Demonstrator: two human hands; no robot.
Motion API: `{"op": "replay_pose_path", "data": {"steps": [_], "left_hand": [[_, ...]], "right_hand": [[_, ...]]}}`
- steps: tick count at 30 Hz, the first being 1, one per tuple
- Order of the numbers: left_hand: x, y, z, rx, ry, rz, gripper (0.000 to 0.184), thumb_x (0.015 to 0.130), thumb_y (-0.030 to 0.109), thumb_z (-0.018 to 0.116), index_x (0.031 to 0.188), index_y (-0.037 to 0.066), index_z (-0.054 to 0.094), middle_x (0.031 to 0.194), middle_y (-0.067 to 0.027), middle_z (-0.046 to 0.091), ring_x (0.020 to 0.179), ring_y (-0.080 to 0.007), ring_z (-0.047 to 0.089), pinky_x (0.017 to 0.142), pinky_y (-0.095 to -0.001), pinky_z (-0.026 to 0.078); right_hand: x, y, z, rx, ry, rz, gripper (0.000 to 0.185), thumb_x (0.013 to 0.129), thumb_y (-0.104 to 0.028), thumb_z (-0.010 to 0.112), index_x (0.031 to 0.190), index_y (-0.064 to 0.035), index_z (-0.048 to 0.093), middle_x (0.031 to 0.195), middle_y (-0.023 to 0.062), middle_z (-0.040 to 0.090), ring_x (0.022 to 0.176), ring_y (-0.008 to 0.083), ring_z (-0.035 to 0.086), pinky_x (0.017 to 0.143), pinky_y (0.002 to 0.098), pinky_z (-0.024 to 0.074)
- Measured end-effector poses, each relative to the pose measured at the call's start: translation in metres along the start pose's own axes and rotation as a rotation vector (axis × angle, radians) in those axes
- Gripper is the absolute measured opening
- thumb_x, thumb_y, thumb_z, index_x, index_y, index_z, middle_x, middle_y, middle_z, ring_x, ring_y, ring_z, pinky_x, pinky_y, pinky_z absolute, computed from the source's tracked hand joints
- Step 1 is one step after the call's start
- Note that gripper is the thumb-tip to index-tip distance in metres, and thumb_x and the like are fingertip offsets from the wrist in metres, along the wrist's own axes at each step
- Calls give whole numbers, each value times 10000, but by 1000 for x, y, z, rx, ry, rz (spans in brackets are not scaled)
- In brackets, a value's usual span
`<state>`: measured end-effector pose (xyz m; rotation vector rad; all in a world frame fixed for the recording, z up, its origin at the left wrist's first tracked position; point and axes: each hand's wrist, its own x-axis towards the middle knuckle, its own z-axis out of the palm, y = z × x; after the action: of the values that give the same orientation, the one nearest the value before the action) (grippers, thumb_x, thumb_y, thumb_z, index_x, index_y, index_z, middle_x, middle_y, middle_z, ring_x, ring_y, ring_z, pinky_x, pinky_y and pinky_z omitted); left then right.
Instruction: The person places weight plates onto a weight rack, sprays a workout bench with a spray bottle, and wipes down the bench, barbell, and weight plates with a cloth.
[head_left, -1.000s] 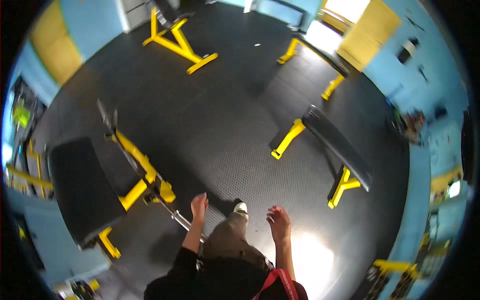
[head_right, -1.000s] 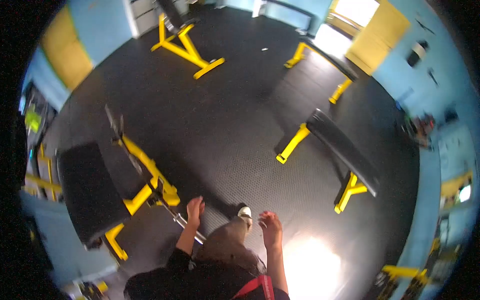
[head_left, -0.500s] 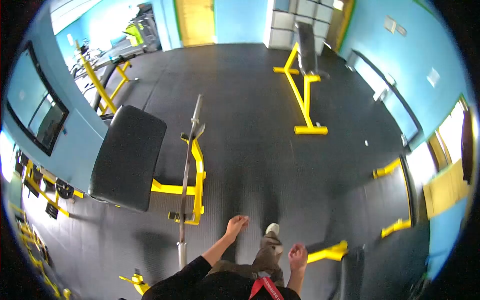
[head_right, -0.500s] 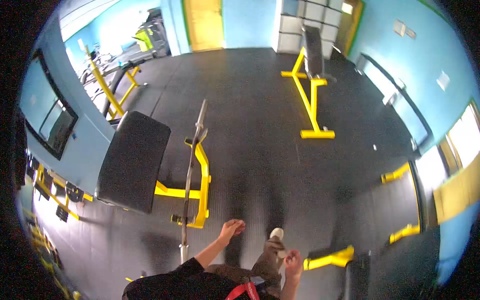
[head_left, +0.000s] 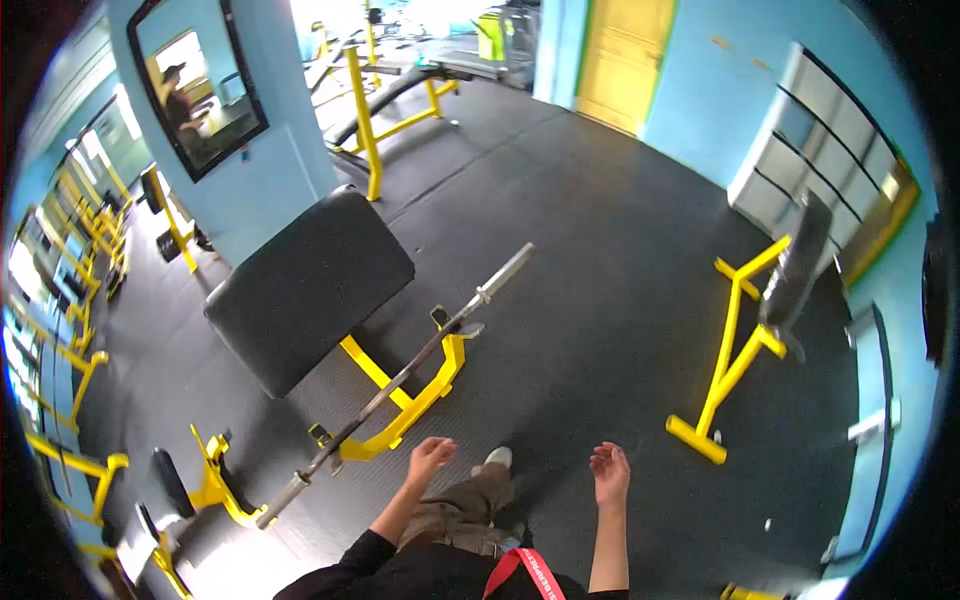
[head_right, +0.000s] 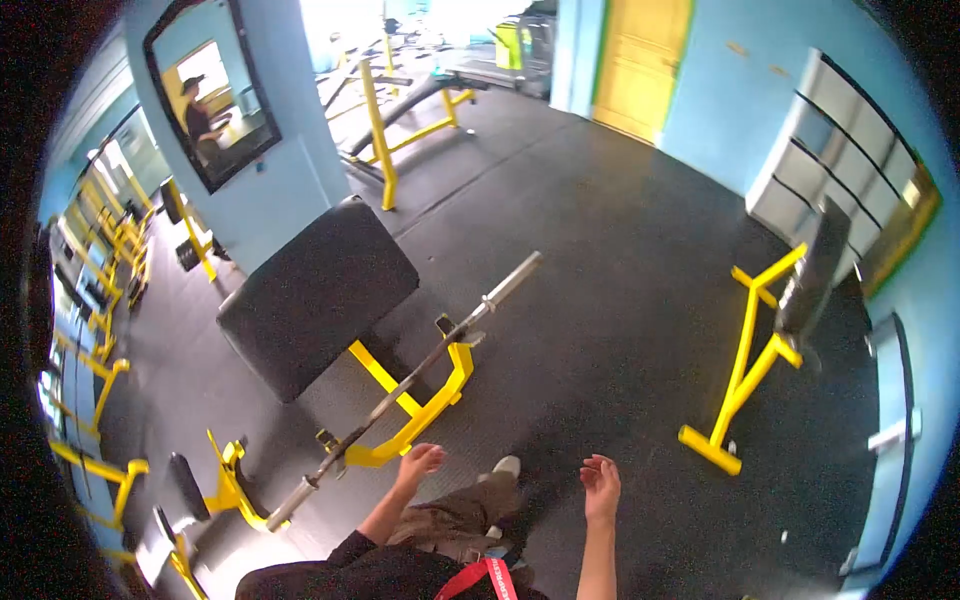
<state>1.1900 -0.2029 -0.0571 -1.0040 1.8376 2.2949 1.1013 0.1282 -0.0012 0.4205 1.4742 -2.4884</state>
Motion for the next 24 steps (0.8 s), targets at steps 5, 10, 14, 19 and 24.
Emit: {"op": "replay_pose_path", "data": {"steps": [5,10,14,19,24], "left_hand": [[118,5,33,-123,227,91,269,834,277,575,921,23,592,810,-32,602,698,-98,558,615,-220,445],[264,83,156,-185,209,62,253,833,244,566,741,9,584,520,25,436,445,-69,390,417,-223,308],[367,213,320,-51,-12,88,254,832,266,584,949,41,602,860,-30,624,770,-94,570,670,-233,444],[504,317,503,-104,-386,329,239,877,257,528,1002,60,580,943,-49,619,875,-137,580,768,-278,444],[635,385,603,-151,-366,369,249,873,276,535,992,62,580,929,-47,620,861,-127,580,763,-280,451]], "right_hand": [[164,-42,49,277,-177,-123,260,841,-282,547,942,-43,564,851,76,607,743,180,579,675,295,468],[277,-86,61,287,-133,-8,259,839,-250,553,994,-43,568,892,92,612,789,196,574,713,308,468],[375,-142,17,327,-49,-41,254,854,-242,525,999,-37,563,891,108,609,773,198,588,698,334,481],[509,-198,-54,310,210,-102,253,853,-293,521,1000,-93,572,886,34,598,755,160,554,675,316,423],[693,-270,-55,267,277,-55,242,843,-302,535,987,-112,578,875,9,582,771,144,524,678,307,395]]}}
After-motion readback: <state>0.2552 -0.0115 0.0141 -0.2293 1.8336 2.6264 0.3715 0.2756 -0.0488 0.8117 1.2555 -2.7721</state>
